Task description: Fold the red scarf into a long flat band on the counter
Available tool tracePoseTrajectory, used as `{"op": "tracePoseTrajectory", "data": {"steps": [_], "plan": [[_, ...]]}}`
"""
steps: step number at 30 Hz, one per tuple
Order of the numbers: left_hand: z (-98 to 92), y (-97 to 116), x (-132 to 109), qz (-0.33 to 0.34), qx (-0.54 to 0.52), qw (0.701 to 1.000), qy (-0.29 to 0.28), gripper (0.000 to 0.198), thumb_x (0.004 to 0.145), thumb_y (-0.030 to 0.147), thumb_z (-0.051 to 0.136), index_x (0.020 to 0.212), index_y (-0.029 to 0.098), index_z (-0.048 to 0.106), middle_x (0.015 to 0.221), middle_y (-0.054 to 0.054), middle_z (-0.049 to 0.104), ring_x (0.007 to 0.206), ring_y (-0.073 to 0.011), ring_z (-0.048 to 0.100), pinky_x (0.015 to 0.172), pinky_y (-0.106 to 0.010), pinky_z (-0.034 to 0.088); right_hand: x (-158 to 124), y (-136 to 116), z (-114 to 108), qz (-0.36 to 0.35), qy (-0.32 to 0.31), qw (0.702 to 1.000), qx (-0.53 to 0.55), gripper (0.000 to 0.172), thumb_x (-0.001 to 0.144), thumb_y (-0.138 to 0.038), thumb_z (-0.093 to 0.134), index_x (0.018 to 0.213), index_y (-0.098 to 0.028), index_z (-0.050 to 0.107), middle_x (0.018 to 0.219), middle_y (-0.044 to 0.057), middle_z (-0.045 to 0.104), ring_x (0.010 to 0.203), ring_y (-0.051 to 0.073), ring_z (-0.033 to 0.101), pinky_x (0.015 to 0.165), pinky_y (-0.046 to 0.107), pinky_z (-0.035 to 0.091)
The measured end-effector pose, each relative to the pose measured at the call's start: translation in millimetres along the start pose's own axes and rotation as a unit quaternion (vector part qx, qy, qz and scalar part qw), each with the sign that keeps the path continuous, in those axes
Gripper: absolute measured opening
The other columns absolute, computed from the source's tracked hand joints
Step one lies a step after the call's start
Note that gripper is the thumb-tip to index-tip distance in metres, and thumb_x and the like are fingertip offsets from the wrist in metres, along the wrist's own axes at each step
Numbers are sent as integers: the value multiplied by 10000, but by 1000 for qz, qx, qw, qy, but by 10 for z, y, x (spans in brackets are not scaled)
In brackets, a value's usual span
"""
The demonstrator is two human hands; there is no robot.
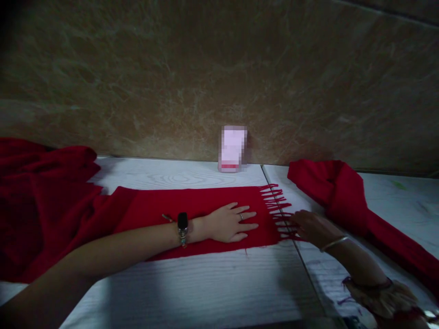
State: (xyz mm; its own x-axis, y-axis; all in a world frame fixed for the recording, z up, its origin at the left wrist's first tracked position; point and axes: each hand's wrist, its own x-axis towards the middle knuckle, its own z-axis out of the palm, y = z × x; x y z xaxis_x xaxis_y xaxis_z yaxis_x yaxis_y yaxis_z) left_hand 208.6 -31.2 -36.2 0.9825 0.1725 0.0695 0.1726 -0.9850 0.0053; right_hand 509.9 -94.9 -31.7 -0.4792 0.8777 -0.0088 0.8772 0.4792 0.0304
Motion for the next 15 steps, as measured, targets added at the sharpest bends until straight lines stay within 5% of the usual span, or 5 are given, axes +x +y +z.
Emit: {"op": "tracePoseTrajectory", "data": {"steps": [4, 9, 12, 15], "plan": [[-92, 42, -186, -34, 17, 999, -30, 489, 910, 490, 321, 1318, 233, 400, 1398, -62, 361, 1279, -259, 311, 998, -418, 275, -38, -69, -145, -18, 46, 999, 11, 176, 699, -111, 465, 731, -195, 617, 694, 72, 644, 655, 198, 619, 595, 321, 518], [-141, 97, -657, -86, -2, 994, -64, 552, 902, 520, 299, 1346, 198, 355, 1426, -110, 294, 1308, -296, 237, 1019, -467, 222, 249, -786, -263, -90, 116, 986, 83, 175, 811, -175, 444, 878, -177, 605, 850, 90, 642, 827, 196, 597, 725, 348, 509], [-129, 141, -990, -119, -17, 989, -85, 583, 901, 536, 277, 1371, 193, 304, 1448, -124, 230, 1324, -303, 185, 1027, -484, 197, 445, -1126, -165, -132, 84, 983, 96, 181, 821, -178, 453, 911, -164, 609, 883, 93, 632, 850, 192, 583, 752, 355, 504], [-116, 161, -1256, -135, -26, 987, -89, 555, 910, 522, 261, 1382, 229, 272, 1462, -112, 193, 1333, -294, 158, 1035, -482, 183, 527, -1204, -85, -141, 53, 984, 93, 166, 813, -158, 468, 877, -158, 621, 860, 86, 627, 823, 183, 580, 751, 343, 503]]}}
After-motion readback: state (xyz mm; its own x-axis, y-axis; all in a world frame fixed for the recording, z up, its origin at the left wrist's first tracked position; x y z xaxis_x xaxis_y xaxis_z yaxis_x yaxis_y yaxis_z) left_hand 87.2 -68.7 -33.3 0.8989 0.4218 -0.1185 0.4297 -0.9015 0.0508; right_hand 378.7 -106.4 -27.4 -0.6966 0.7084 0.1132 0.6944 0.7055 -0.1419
